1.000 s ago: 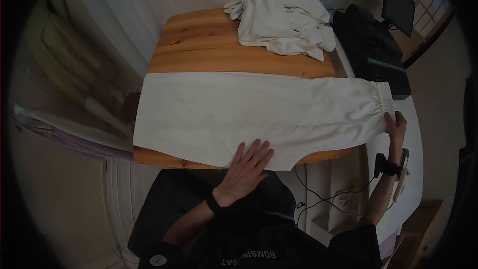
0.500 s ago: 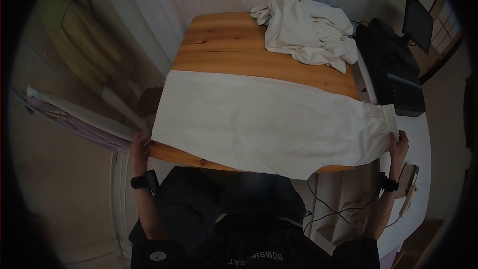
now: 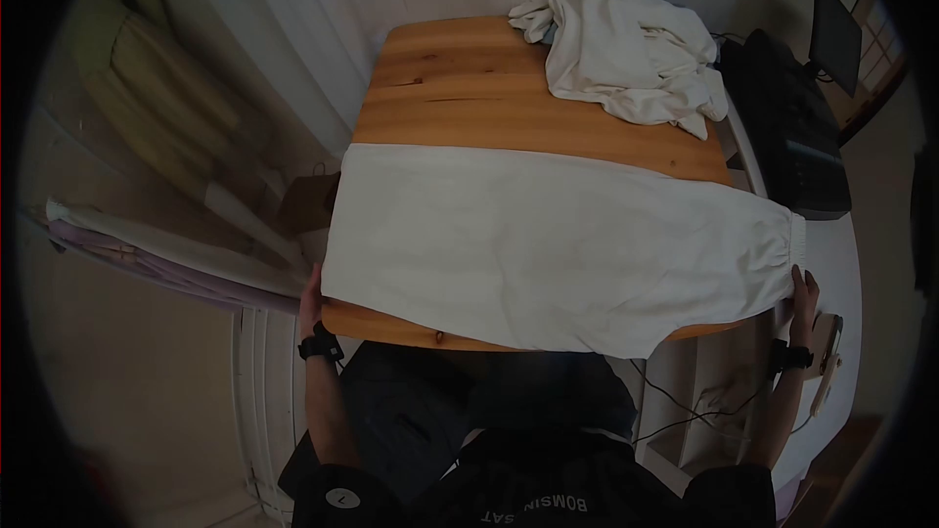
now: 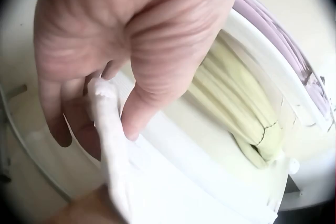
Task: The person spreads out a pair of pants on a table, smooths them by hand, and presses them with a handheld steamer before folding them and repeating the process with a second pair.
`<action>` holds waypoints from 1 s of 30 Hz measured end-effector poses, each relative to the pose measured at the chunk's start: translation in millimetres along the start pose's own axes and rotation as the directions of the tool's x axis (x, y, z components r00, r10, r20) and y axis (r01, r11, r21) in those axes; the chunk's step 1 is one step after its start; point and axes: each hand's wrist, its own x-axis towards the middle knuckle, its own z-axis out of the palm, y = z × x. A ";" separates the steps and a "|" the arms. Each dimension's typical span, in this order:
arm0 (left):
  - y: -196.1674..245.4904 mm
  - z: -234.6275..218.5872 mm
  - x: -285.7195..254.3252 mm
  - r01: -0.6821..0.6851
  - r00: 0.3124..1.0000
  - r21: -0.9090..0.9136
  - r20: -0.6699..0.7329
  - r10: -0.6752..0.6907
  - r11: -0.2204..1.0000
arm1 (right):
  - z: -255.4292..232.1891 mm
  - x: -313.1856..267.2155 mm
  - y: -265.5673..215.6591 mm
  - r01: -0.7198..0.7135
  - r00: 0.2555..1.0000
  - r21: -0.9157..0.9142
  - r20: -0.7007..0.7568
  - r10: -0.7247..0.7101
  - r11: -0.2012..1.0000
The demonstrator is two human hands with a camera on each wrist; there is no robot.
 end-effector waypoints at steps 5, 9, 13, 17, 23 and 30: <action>19.9 -1.5 18.2 0.099 0.994 0.051 0.045 -0.101 0.994 | 5.5 -17.7 -22.8 -0.039 0.996 0.066 0.084 0.033 0.997; 45.7 7.7 25.4 0.170 0.983 0.123 0.045 -0.177 0.978 | 6.7 -18.2 -22.0 0.020 0.997 0.092 0.070 -0.026 0.996; 91.0 -8.7 30.9 0.082 0.989 0.128 0.114 -0.097 0.988 | 18.7 -43.3 -76.4 0.059 0.997 0.072 0.047 -0.062 0.996; 151.2 -14.0 13.4 -0.050 0.994 0.281 -0.076 0.074 0.958 | 52.9 -53.9 -123.2 0.106 0.987 0.168 0.105 -0.125 0.980; 150.6 -68.9 6.1 -0.128 0.965 0.099 -0.216 0.147 0.987 | 107.4 -58.6 -122.8 0.189 0.958 0.366 0.134 -0.253 0.911; 133.4 -94.1 26.2 -0.043 0.954 0.136 -0.290 0.081 0.990 | 117.8 -45.7 -86.1 0.190 0.971 0.247 0.097 -0.220 0.950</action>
